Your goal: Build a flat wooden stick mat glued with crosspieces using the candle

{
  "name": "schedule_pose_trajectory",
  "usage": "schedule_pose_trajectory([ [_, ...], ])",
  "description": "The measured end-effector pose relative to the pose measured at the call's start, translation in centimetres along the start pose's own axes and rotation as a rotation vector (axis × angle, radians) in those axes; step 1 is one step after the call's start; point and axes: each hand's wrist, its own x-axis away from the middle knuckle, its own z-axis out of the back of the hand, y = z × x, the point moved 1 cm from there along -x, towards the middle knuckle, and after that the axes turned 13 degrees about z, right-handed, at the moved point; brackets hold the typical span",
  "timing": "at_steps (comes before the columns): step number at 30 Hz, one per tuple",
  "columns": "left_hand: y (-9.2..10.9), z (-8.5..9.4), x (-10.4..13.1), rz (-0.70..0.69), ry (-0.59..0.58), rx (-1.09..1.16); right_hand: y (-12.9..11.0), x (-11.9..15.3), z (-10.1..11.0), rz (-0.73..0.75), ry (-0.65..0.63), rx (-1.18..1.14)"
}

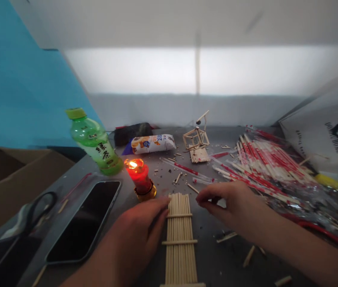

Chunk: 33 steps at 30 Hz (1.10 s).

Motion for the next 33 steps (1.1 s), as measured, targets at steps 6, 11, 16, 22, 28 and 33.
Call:
schedule_pose_trajectory([
  [6,0.1,-1.6,-0.2,-0.172,-0.119,-0.133,0.7,0.1,-1.5,0.181,0.078,0.1],
  [11,0.4,-1.7,-0.5,-0.211,-0.179,-0.229,1.1,0.1,-2.4,0.178,0.011,0.073],
  [16,0.9,-1.5,-0.3,-0.176,-0.195,-0.264,0.9,0.2,-2.6,0.159,-0.004,0.093],
  [22,0.8,-1.4,-0.1,-0.167,-0.146,-0.236,0.5,0.0,-2.5,0.193,0.024,0.073],
  [28,0.0,-1.7,-0.2,-0.284,-0.118,-0.265,0.2,0.1,-2.6,0.19,-0.04,0.125],
  [33,-1.1,-2.3,-0.2,-0.333,-0.097,-0.258,-0.2,0.3,-3.0,0.267,-0.085,0.135],
])
